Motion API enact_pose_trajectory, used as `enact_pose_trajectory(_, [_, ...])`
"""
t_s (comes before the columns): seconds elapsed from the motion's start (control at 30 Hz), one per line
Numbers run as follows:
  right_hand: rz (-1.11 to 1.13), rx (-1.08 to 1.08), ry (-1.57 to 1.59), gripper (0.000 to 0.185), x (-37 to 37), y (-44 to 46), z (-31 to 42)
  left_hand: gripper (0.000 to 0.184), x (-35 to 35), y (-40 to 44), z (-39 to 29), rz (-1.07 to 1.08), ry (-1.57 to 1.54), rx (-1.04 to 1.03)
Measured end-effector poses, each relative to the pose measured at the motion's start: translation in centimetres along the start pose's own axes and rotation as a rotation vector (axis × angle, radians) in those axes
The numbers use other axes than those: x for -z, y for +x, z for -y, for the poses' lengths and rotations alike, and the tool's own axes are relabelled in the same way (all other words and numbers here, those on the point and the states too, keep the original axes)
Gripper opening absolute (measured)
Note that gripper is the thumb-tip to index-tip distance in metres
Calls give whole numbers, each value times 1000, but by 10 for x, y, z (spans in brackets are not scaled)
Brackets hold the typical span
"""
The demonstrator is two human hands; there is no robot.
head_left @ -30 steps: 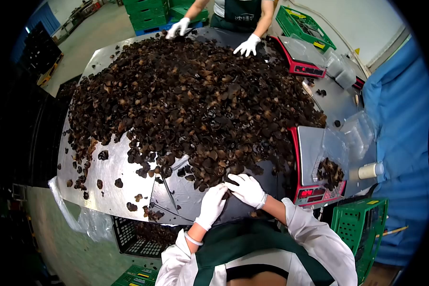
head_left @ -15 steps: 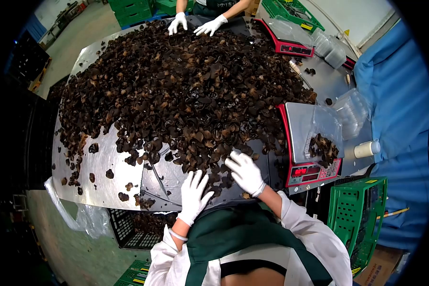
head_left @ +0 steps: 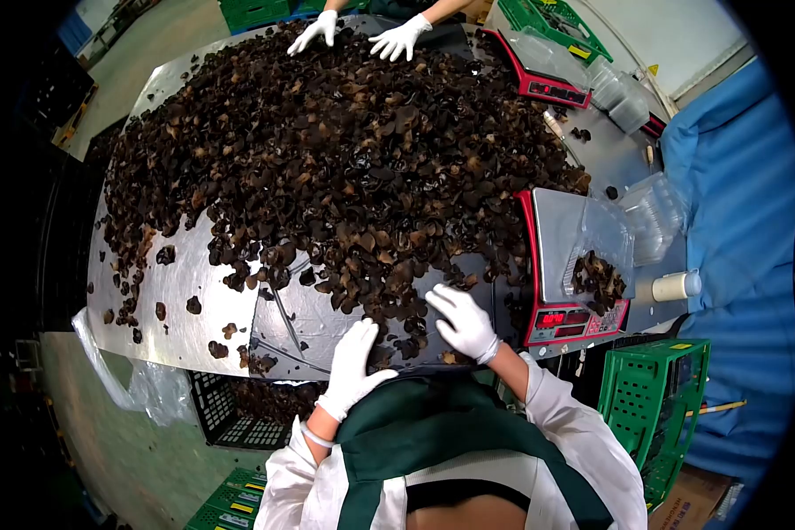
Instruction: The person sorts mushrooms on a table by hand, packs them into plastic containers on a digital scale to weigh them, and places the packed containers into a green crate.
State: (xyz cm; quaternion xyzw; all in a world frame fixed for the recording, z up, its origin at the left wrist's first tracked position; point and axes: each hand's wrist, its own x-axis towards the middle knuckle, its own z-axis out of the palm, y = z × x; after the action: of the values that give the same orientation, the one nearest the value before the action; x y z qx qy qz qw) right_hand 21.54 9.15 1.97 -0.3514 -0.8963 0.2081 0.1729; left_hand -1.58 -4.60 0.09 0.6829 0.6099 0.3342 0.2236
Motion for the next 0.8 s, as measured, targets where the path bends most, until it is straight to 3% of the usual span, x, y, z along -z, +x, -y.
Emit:
enact_pose_trajectory(0.1, [98, 69, 161, 56, -4, 0, 25, 84, -9, 14, -10, 71, 129, -18])
enact_pose_trajectory(0.13, [125, 89, 175, 66, -7, -1, 29, 74, -12, 16, -8, 75, 200, -23])
enact_pose_trajectory(0.17, [162, 93, 132, 73, -11, -1, 35, 74, -15, 14, -2, 76, 200, -22])
enact_pose_trajectory(0.23, [313, 94, -74, 75, -11, 3, 49, 56, -16, 12, 6, 37, 166, -53])
enact_pose_trajectory(0.27, [284, 121, -114, 70, -23, 0, 45, 42, -18, 11, 8, -12, 170, -80])
enact_pose_trajectory(0.3, [202, 133, -89, 57, -32, 0, 39, 42, -19, 12, 10, -10, 170, -85])
enact_pose_trajectory(0.43, [97, 41, 132, 37, -27, 8, 26, 25, -20, 26, 14, -61, 125, 6])
enact_pose_trajectory(0.5, [-12, -62, 538, 34, -28, 11, 11, 23, -21, 35, 13, -113, -86, 98])
enact_pose_trajectory(0.57, [189, -502, 1226, 29, -26, 8, -3, 17, -19, 38, 12, -165, -569, 314])
enact_pose_trajectory(0.63, [248, -635, 1885, 29, -3, 6, -6, 19, 4, 47, -11, -179, -911, 495])
enact_pose_trajectory(0.7, [136, -727, 2341, 39, -5, 1, -4, 24, 11, 53, -17, -179, -1384, 579])
enact_pose_trajectory(0.8, [75, -625, 2459, 43, -4, 4, 1, 33, 19, 62, -30, -141, -1670, 583])
